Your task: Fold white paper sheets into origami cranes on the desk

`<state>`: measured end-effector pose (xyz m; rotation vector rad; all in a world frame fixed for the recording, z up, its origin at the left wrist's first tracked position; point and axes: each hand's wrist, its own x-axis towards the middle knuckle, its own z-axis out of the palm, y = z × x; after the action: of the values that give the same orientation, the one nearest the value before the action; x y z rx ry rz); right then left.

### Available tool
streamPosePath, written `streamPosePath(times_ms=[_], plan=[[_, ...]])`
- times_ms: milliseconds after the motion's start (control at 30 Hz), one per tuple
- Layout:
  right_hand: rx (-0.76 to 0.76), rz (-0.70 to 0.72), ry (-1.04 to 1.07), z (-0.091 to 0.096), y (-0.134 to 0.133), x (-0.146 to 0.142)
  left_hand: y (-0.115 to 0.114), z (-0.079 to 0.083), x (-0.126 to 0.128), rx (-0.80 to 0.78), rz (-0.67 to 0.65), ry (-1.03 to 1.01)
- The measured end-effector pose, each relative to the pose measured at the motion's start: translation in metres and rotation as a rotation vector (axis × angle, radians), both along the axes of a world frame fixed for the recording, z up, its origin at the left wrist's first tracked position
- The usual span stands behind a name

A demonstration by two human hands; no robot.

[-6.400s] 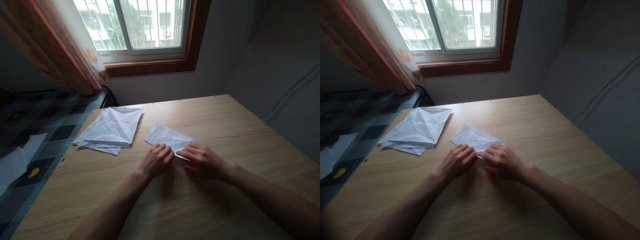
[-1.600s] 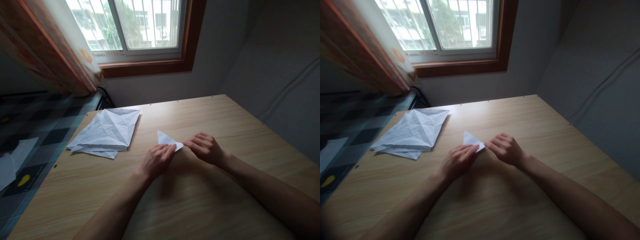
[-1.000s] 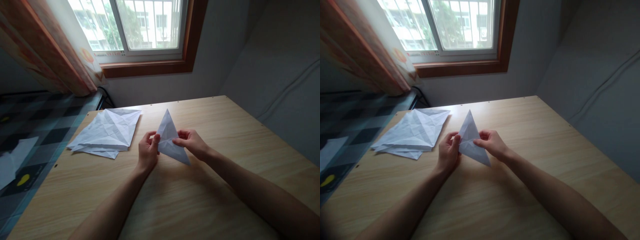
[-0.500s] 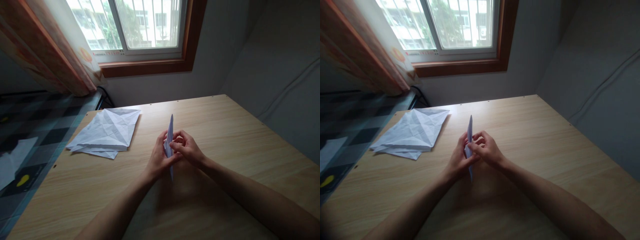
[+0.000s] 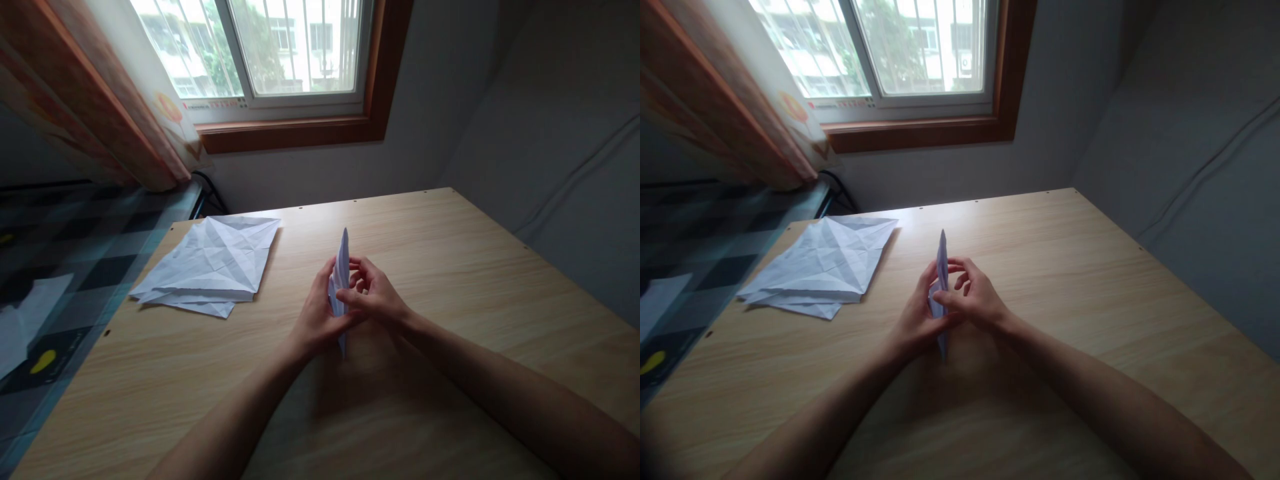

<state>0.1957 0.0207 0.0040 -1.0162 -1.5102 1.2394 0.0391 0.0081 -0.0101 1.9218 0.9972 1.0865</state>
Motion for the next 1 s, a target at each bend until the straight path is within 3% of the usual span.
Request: streamPosePath(times_ms=[133, 367, 467, 567, 667, 900, 1000], plan=[[0.034, -0.006, -0.033, 0.0, 0.003, 0.003, 0.0, 0.003, 0.001, -0.097, -0.053, -0.188], [0.082, -0.03, 0.006, -0.002, 0.005, 0.003, 0.002, -0.005, -0.002, -0.121, -0.041, -0.177], [0.074, -0.187, -0.049, -0.003, 0.002, 0.0, 0.002, -0.005, -0.004, -0.05, -0.004, -0.037], [0.062, -0.39, -0.167, -0.002, -0.002, -0.003, -0.001, -0.001, -0.004, 0.05, -0.077, 0.105], [0.036, -0.483, -0.23, -0.001, -0.004, -0.006, -0.004, 0.002, -0.003, 0.105, -0.131, 0.18], [0.18, -0.434, -0.433, -0.004, 0.003, 0.002, 0.003, -0.002, -0.009, 0.095, -0.03, 0.156], [0.265, -0.34, -0.441, -0.003, 0.006, 0.012, 0.009, -0.002, -0.016, 0.08, 0.035, 0.111]])
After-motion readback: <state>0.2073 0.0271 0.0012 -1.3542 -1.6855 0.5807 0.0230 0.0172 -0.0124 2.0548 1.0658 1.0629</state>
